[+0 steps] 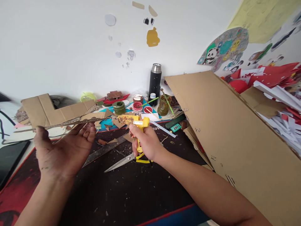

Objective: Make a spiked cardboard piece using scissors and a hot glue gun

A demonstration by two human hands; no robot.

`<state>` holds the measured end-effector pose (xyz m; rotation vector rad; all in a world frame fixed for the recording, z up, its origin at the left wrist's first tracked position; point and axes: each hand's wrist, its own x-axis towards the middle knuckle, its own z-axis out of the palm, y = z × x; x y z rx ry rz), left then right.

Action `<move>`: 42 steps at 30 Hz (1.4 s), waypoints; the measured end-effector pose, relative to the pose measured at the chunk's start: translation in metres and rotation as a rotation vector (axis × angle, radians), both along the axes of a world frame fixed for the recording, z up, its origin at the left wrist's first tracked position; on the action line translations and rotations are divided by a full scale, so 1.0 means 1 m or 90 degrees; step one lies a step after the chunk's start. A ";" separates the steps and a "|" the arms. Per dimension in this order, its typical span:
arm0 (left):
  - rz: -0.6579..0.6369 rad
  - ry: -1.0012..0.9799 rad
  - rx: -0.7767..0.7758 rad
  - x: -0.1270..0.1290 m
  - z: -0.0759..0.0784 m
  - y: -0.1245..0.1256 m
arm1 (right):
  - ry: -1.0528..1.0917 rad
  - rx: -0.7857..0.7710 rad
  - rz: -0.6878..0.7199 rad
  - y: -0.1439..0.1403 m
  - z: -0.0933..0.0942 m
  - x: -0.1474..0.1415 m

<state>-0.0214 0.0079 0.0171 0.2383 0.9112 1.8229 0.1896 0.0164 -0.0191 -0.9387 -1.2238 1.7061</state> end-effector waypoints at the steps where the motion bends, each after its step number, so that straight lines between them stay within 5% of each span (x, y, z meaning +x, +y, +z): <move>1: -0.002 0.005 0.001 0.000 0.000 0.000 | -0.003 -0.001 0.001 0.000 0.000 0.000; 42: -0.019 0.004 0.033 -0.003 -0.006 -0.002 | 0.003 -0.005 -0.005 0.000 -0.001 0.000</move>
